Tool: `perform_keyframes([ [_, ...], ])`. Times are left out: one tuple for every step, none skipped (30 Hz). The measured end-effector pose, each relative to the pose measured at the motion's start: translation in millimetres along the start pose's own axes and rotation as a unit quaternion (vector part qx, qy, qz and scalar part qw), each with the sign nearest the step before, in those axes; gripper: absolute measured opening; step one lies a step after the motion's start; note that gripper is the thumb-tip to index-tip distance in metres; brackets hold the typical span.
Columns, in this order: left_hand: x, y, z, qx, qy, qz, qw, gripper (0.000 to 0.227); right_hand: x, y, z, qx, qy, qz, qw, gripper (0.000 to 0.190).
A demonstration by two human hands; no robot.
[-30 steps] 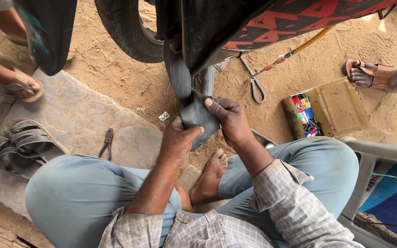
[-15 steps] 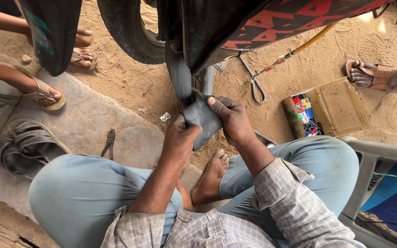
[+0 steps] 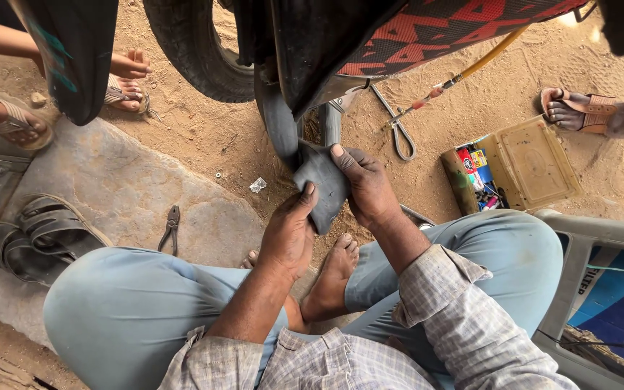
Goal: The person sits on the ground beside a motorcycle wheel, pulls the inner tube out from the tire, and holds a section of the tube against a red electric drill grinder to buff the rubber surface. At the end they handle a small patch piece in their hands.
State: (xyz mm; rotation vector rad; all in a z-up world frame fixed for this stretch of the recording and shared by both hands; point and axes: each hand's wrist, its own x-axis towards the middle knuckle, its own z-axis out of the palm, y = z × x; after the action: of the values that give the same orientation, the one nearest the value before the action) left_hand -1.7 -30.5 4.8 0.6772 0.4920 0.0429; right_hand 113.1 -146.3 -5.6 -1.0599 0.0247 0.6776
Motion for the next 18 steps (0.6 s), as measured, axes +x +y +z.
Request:
perform_keyframes([
  [1.4,-1.0,-3.1,0.001,0.000,0.000,1.000,0.053,1.9,3.3,-4.7,0.001,0.000,0.000,1.000,0.037],
  [2.7,-1.9,-6.2,-0.002,-0.006,0.024,1.000,0.053,3.8,6.5,-9.3,0.000,-0.025,0.003,1.000,0.040],
  [4.8,-1.7,-9.3,-0.005,-0.011,0.051,0.999,0.053,6.9,9.2,-12.9,-0.001,-0.052,0.006,0.999,0.043],
  [7.8,-1.6,-14.1,-0.004,-0.012,0.052,0.999,0.053,3.8,6.3,-7.8,0.000,-0.053,0.005,0.999,0.043],
  [10.6,-1.6,-19.0,-0.012,-0.003,0.063,0.998,0.054,1.2,3.2,-2.3,-0.012,-0.046,0.046,0.998,0.048],
  [13.2,-1.1,-24.5,-0.020,0.007,0.073,0.997,0.054,-1.4,0.6,3.8,-0.025,-0.038,0.086,0.995,0.054],
  [11.2,7.1,-18.3,-0.021,0.008,0.078,0.997,0.054,-2.3,2.8,2.8,-0.027,-0.043,0.087,0.995,0.054],
  [9.0,15.5,-12.5,-0.027,0.031,0.078,0.996,0.054,-3.1,5.5,2.0,-0.039,-0.069,0.069,0.994,0.054],
  [5.8,23.3,-7.4,-0.034,0.054,0.078,0.995,0.054,-4.6,8.9,1.2,-0.049,-0.095,0.052,0.993,0.054],
  [7.3,24.7,-9.2,-0.036,0.058,0.083,0.994,0.054,-4.6,9.5,1.5,-0.051,-0.100,0.055,0.992,0.054],
  [8.3,25.9,-11.0,-0.039,0.065,0.088,0.993,0.054,-5.3,10.3,1.7,-0.074,-0.110,0.030,0.991,0.051],
  [9.2,27.3,-12.7,-0.043,0.073,0.094,0.992,0.053,-6.1,11.0,2.0,-0.097,-0.119,0.005,0.988,0.048],
  [10.1,30.0,-13.6,-0.045,0.074,0.099,0.991,0.053,-5.8,12.3,1.7,-0.100,-0.124,0.005,0.987,0.048],
  [11.0,32.9,-14.4,-0.039,0.092,0.103,0.990,0.052,-5.5,13.5,1.7,-0.110,-0.120,-0.008,0.987,0.041],
  [10.9,34.6,-15.5,-0.035,0.112,0.106,0.987,0.051,-6.1,14.9,0.9,-0.120,-0.115,-0.019,0.986,0.034],
  [13.6,31.6,-20.9,-0.040,0.114,0.110,0.986,0.051,-8.1,15.3,0.7,-0.124,-0.121,-0.017,0.985,0.034],
  [16.6,29.4,-26.7,-0.046,0.107,0.119,0.986,0.049,-9.3,15.9,1.1,-0.150,-0.141,-0.028,0.978,0.028],
  [19.7,27.0,-32.7,-0.053,0.100,0.128,0.985,0.047,-10.4,16.6,1.3,-0.175,-0.161,-0.040,0.971,0.024],
])
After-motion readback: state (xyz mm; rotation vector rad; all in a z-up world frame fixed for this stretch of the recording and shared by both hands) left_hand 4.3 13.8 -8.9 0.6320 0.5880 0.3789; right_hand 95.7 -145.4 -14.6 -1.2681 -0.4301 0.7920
